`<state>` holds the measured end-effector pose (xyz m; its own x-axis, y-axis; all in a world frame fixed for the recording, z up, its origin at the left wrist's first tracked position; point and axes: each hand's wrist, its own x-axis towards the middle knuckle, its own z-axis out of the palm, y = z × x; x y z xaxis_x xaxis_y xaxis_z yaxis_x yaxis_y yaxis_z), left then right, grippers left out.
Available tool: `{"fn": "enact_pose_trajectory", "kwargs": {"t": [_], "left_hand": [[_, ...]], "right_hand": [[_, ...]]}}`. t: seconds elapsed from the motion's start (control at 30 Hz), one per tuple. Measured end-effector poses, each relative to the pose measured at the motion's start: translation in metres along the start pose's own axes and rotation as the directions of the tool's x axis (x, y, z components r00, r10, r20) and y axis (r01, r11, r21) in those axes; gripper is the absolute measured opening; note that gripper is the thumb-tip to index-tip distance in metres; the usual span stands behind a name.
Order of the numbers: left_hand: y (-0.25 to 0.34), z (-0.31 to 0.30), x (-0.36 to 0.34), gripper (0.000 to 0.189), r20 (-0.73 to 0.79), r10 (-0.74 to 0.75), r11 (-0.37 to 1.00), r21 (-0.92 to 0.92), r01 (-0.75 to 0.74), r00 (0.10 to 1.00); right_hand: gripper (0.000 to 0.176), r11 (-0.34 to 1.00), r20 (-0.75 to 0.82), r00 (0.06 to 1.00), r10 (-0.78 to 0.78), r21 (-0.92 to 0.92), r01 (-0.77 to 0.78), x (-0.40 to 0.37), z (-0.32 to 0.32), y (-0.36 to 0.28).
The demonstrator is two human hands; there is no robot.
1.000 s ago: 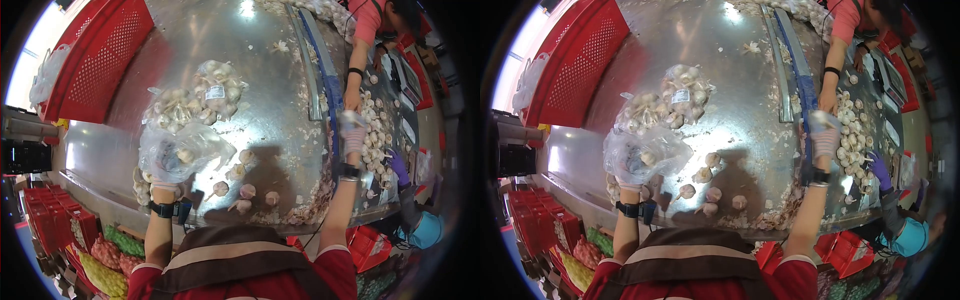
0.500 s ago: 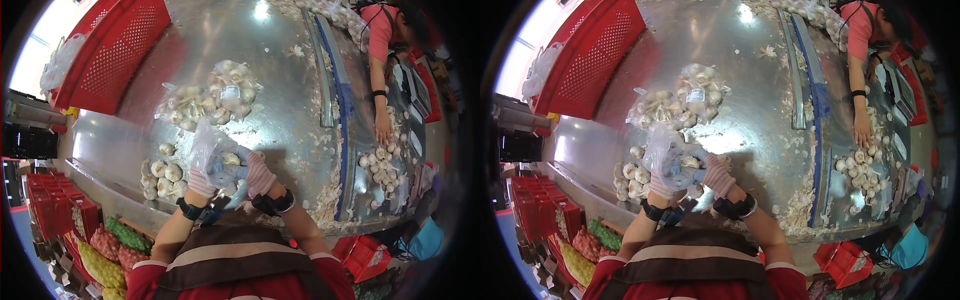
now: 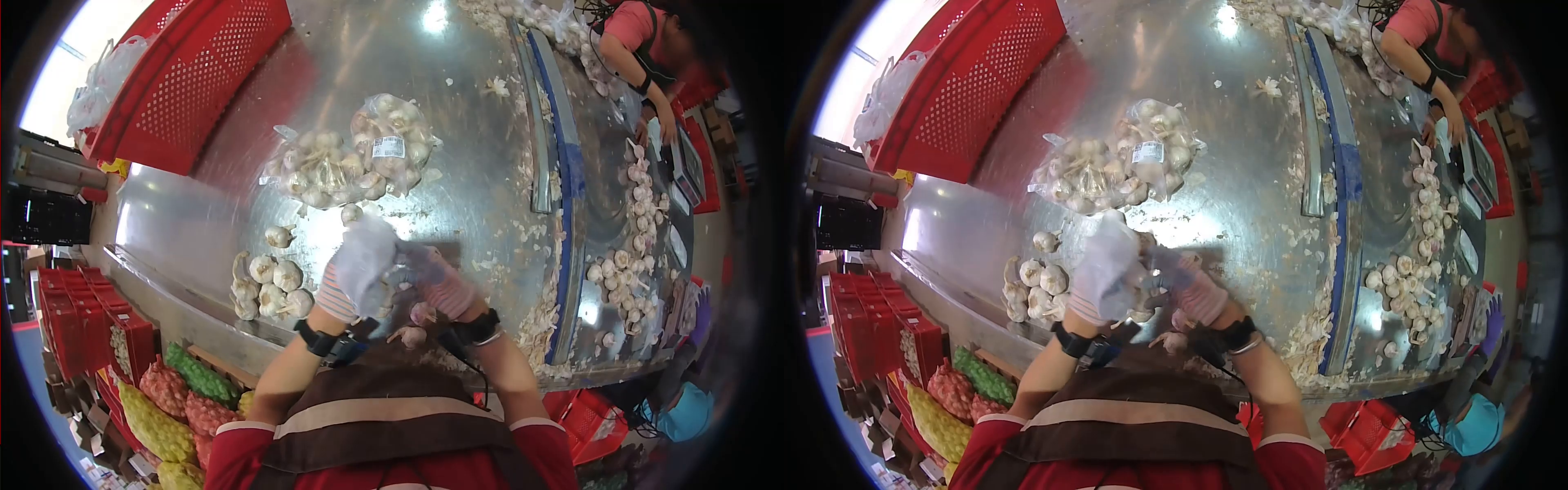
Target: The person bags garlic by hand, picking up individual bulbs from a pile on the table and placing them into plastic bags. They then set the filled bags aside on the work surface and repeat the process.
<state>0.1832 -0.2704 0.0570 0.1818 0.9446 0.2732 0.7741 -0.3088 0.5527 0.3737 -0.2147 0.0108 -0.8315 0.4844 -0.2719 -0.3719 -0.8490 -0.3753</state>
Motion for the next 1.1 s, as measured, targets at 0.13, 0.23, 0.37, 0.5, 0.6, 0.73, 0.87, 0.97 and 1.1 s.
{"fn": "enact_pose_trajectory", "kwargs": {"t": [0.13, 0.23, 0.37, 0.5, 0.6, 0.73, 0.87, 0.97, 1.1], "left_hand": [[0.026, 0.026, 0.002, 0.038, 0.138, -0.18, 0.982, 0.083, 0.17, 0.974], [0.03, -0.024, 0.003, 0.032, 0.135, -0.145, 0.791, 0.611, 0.033, 0.98], [-0.002, -0.086, -0.011, 0.028, -0.335, -0.786, 0.523, -0.81, 0.268, 0.52], [-0.069, -0.157, -0.072, 0.028, -0.337, -0.751, 0.326, -0.937, -0.124, 0.568], [-0.068, -0.172, -0.078, 0.019, -0.399, -0.684, 0.626, -0.751, 0.211, 0.61], [-0.056, -0.148, -0.07, 0.006, -0.349, -0.605, 0.704, -0.655, 0.275, 0.716], [-0.052, -0.103, -0.065, 0.021, -0.135, -0.581, 0.79, -0.33, 0.516, 0.803], [-0.048, -0.082, -0.059, 0.023, 0.011, -0.439, 0.898, 0.023, 0.439, 0.898], [-0.03, -0.067, -0.038, 0.047, 0.352, -0.551, 0.82, 0.065, 0.568, 0.756]], "right_hand": [[0.051, 0.422, 0.229, 0.914, -0.336, -0.83, 0.364, 0.009, -0.039, 0.032], [0.041, 0.814, -0.28, 0.95, -0.142, -0.579, -0.049, -0.004, 0.02, 0.008], [0.047, -0.238, 0.129, 0.835, -0.535, -0.971, -0.002, 0.026, -0.003, -0.001], [0.054, -0.476, 0.08, 0.914, -0.398, -0.87, -0.131, 0.076, 0.021, 0.002], [0.056, -0.459, -0.048, 0.957, -0.287, -0.87, -0.181, 0.11, 0.037, 0.008], [0.046, -0.499, 0.015, 0.971, -0.237, -0.86, -0.109, 0.129, 0.016, 0.014], [0.047, 0.062, 0.154, 0.845, -0.513, -0.975, 0.215, 0.065, 0.04, -0.009], [0.049, 0.212, -0.147, 0.828, -0.541, -0.977, -0.035, -0.052, 0.089, -0.042], [0.062, -0.069, -0.406, 0.913, 0.048, -0.913, -0.402, -0.195, 0.107, -0.059]]}}
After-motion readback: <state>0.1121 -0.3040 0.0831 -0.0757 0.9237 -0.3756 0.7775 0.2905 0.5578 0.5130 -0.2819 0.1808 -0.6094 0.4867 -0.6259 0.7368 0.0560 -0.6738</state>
